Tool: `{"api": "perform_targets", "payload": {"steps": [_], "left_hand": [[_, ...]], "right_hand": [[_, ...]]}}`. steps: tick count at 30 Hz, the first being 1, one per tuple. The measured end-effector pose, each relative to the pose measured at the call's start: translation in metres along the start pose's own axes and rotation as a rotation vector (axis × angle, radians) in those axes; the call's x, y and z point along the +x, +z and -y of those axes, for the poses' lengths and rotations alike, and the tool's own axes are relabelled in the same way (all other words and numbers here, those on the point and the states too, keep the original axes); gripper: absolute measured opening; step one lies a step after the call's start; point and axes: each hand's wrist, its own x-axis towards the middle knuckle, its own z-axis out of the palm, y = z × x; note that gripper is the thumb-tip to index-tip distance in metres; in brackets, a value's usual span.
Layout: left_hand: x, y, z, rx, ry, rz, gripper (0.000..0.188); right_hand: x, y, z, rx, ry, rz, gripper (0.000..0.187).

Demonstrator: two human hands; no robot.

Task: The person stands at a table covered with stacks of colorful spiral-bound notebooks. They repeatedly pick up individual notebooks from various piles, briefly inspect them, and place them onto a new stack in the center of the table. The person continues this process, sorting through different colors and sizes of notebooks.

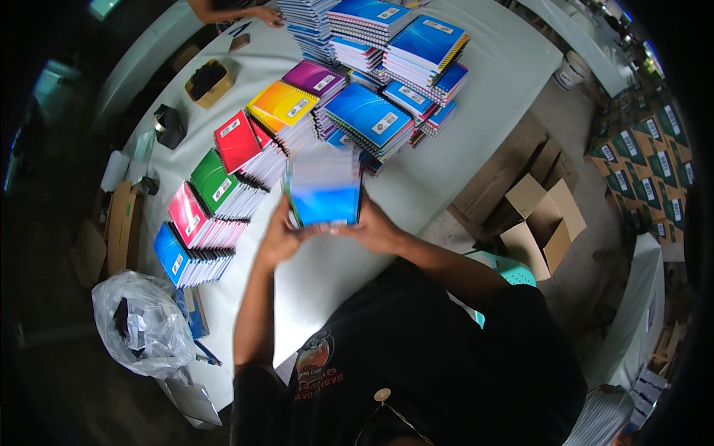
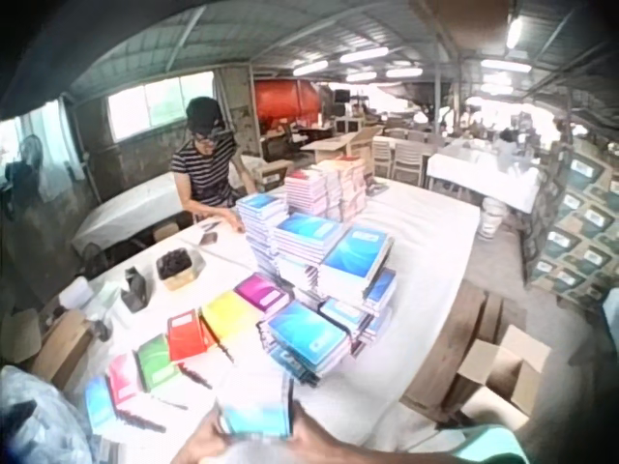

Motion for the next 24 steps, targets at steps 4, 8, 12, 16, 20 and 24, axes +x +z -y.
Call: {"api": "perform_targets", "payload": {"steps": [4,8,12,16,20,24], "left_hand": [[0.096,-0.013,-0.061,-0.144,0.129,0.005,0.081],[0.15,0.0,-0.047,-0.16,0.009,-0.01,0.066],[0.167,-0.003,-0.039,-0.012,-0.247,0.046,0.081],[0.175,0.001,-0.05,0.089,-0.278,0.046,0.086],[0.188,-0.022,-0.038,0.312,-0.162,-0.064,0.076],[0.228,-0.052,-0.03,0.608,-0.021,-0.103,0.061]], "right_hand": [[0.053,-0.026,0.075,0.309,0.01,-0.134,0.053],[0.073,-0.057,0.083,0.209,0.426,-0.153,0.036],[0.072,-0.068,0.075,0.449,0.692,-0.183,0.04],[0.051,-0.062,0.07,0.678,0.583,-0.221,0.037],[0.019,-0.053,0.086,0.697,0.648,-0.217,0.042],[-0.007,-0.053,0.059,0.711,0.809,-0.102,0.047]]}}
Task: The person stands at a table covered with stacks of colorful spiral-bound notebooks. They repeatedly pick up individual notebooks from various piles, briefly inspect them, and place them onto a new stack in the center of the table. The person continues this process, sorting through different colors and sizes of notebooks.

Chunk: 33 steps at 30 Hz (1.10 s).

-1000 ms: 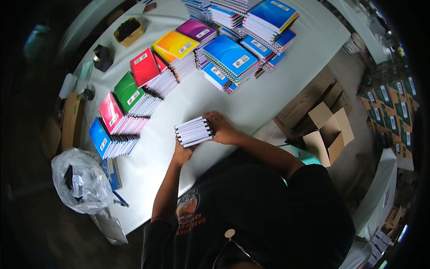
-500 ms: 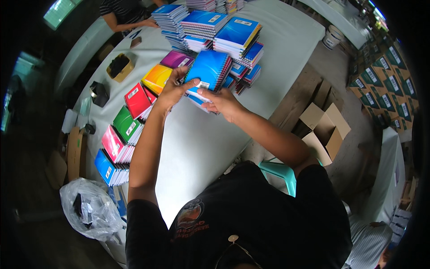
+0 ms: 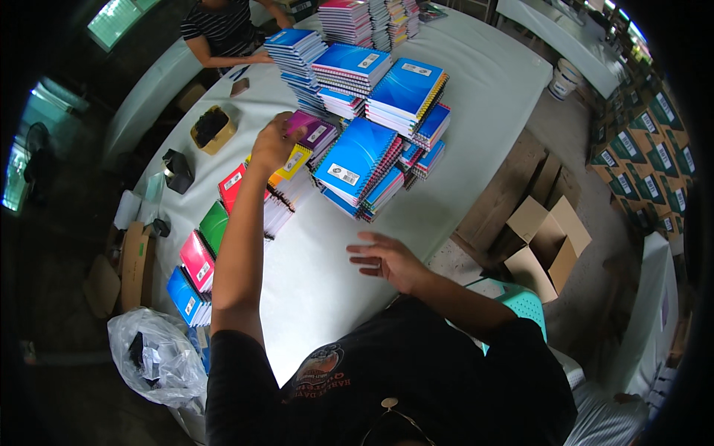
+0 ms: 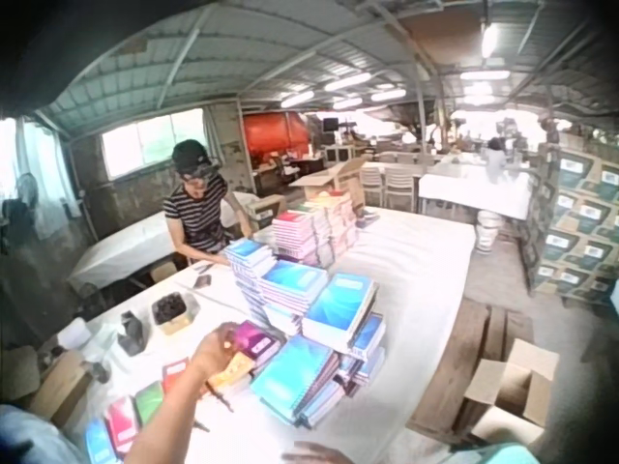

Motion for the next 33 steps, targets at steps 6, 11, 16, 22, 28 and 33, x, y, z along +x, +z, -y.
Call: {"api": "perform_targets", "payload": {"steps": [6,11,16,22,28,33], "left_hand": [[0.021,0.069,0.037,0.808,0.068,-0.001,0.038],[0.024,0.061,0.028,0.743,0.142,0.069,0.023],[0.027,0.05,0.023,0.719,0.037,0.007,0.024],[0.012,-0.006,0.032,0.476,0.057,-0.563,0.021],[-0.127,-0.057,-0.054,0.34,0.292,-1.012,0.028],[-0.286,0.007,-0.034,0.607,0.522,-0.055,0.037]], "right_hand": [[0.031,-0.006,-0.034,-0.07,0.129,0.158,0.038],[0.037,-0.023,-0.034,-0.064,0.135,0.132,0.037],[0.04,-0.018,-0.027,-0.066,0.137,0.234,0.038],[0.04,-0.005,-0.02,-0.163,0.147,0.43,0.04],[0.037,0.015,0.001,0.198,0.185,0.63,0.05],[0.062,0.034,-0.009,0.476,0.333,0.599,0.052]]}}
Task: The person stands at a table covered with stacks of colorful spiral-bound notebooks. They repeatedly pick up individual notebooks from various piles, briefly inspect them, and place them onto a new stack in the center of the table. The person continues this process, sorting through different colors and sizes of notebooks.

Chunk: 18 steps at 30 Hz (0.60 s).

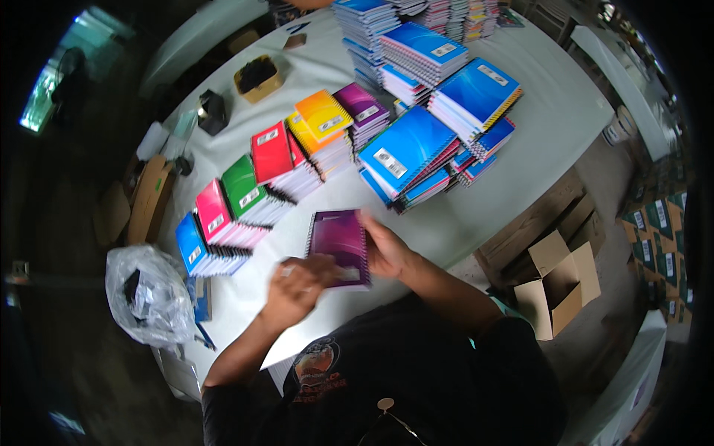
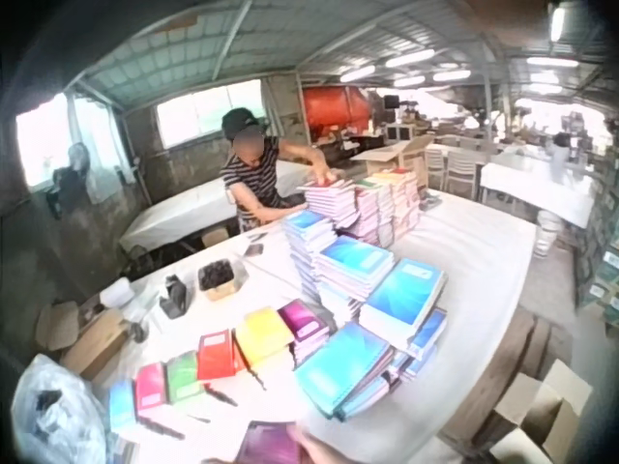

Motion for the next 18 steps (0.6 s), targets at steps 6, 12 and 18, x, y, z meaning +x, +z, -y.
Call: {"api": "perform_targets", "payload": {"steps": [6,12,18], "left_hand": [[0.034,0.014,0.04,-0.169,-0.327,-0.082,0.058],[0.149,0.074,0.113,0.002,-0.431,-0.279,0.05],[0.148,0.11,0.133,-0.017,-0.423,-0.109,0.032]], "right_hand": [[0.008,-0.069,-0.008,-0.182,0.021,-0.091,0.042],[-0.008,-0.074,-0.005,-0.163,0.023,-0.231,0.043],[-0.03,-0.071,-0.007,-0.142,-0.07,-0.295,0.04]]}}
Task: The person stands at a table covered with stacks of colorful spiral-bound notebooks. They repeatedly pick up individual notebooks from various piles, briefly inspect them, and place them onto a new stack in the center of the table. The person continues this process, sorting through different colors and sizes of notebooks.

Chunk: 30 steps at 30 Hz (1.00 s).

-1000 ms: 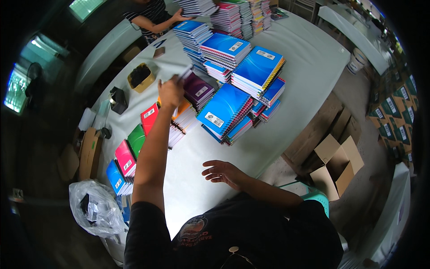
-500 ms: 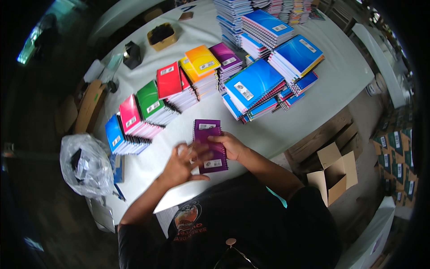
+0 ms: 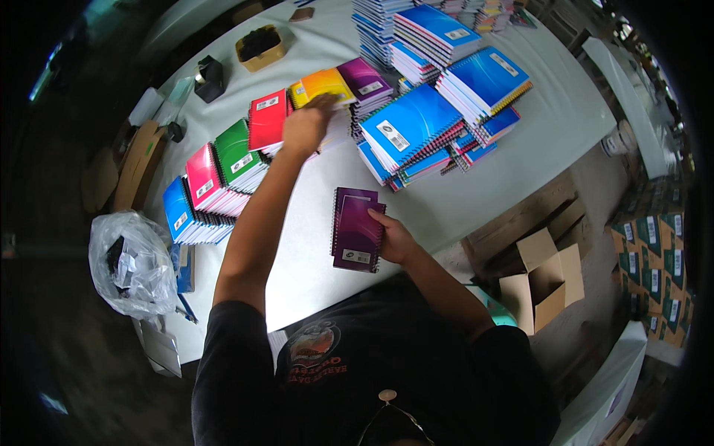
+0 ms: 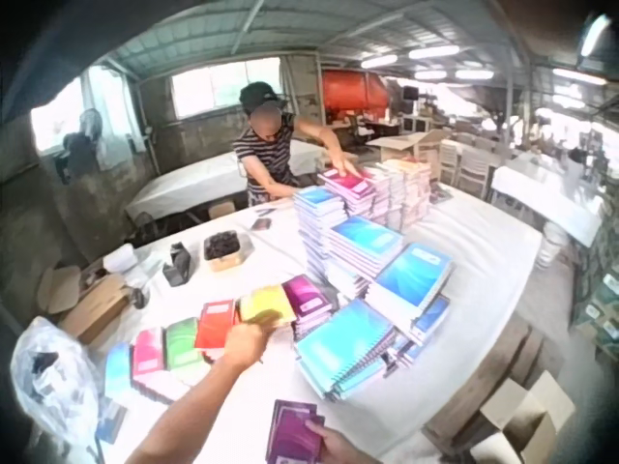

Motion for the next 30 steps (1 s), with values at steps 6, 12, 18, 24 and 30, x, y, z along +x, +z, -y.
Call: {"api": "perform_targets", "payload": {"steps": [6,12,18,24,30], "left_hand": [[-0.061,-0.055,-0.022,-0.281,-0.273,-0.624,0.035],[-0.005,-0.053,0.002,0.009,0.191,-0.706,0.033],[-0.005,-0.02,0.004,0.07,-0.095,-0.096,0.019],[-0.062,-0.115,-0.042,-0.108,0.131,-0.672,0.025],[-0.187,-0.099,-0.092,-0.249,0.282,-0.074,0.034]], "right_hand": [[-0.005,-0.002,-0.002,0.058,-0.05,0.028,0.039],[0.008,0.018,-0.01,0.022,0.009,0.048,0.042],[0.014,0.023,-0.014,-0.008,0.014,0.047,0.044],[0.006,0.025,-0.007,0.05,-0.038,0.13,0.048],[0.008,0.037,-0.005,0.182,-0.011,0.266,0.078]]}}
